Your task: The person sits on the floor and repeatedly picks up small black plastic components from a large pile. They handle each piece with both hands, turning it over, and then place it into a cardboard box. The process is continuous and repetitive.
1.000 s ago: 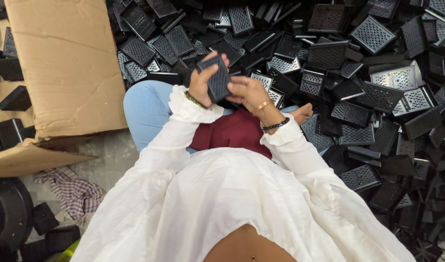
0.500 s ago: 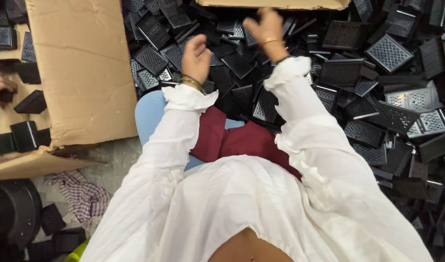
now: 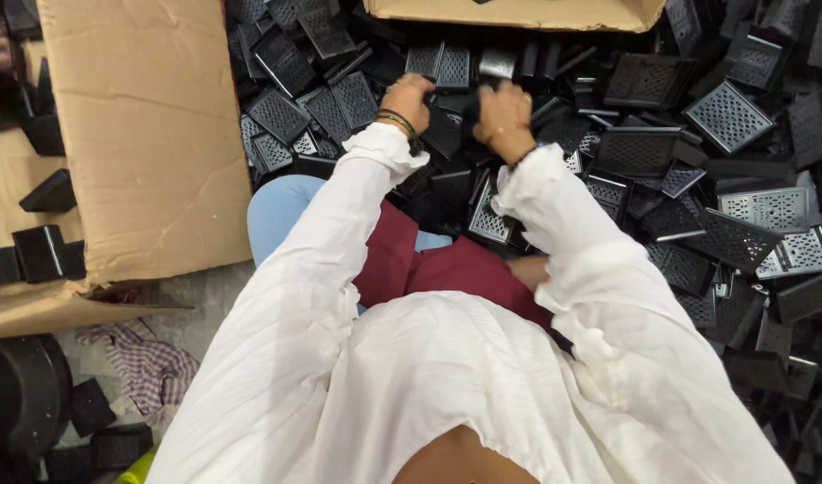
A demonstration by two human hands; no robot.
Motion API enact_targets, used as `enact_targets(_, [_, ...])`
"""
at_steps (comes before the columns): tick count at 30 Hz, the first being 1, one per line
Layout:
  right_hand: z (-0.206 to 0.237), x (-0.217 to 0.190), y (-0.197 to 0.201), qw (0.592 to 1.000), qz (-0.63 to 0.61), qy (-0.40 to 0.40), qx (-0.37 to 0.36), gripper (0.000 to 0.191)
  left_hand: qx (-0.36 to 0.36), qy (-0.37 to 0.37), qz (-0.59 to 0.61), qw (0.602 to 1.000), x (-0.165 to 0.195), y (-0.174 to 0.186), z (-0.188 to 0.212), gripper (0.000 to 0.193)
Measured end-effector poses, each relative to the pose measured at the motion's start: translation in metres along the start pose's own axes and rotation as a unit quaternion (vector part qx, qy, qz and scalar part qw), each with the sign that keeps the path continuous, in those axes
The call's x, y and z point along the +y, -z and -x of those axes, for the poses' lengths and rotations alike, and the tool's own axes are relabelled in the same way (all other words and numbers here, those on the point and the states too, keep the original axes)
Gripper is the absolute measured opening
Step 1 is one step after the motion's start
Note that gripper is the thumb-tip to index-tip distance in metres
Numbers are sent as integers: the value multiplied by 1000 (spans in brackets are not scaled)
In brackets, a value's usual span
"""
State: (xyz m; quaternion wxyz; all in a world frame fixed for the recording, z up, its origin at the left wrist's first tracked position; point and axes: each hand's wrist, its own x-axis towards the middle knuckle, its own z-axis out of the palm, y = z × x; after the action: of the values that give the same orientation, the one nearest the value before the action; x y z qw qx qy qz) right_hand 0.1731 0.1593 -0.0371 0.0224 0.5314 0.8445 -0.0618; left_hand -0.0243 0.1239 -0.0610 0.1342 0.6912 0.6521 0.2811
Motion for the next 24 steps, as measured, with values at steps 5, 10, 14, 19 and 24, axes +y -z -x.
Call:
enact_targets(5, [61,33,32,992,-124,-19,6,52,162,93,-76,980,-42,50,-20,51])
enact_targets(10, [144,42,54,955,-265,0,134,53,75,267,-163,947,-81,85,-64,106])
enact_targets(14, [179,32,59,945,-302,-60,110,53,-72,338,-169,923,-80,67,-64,111])
enact_targets(19, [181,20,63,931,-346,-114,27,58,-32,226,-104,968,-50,21,-9,101])
enact_targets(24, [163,5,69,920,-357,24,157,53,47,228,430,872,-22,11,45,85])
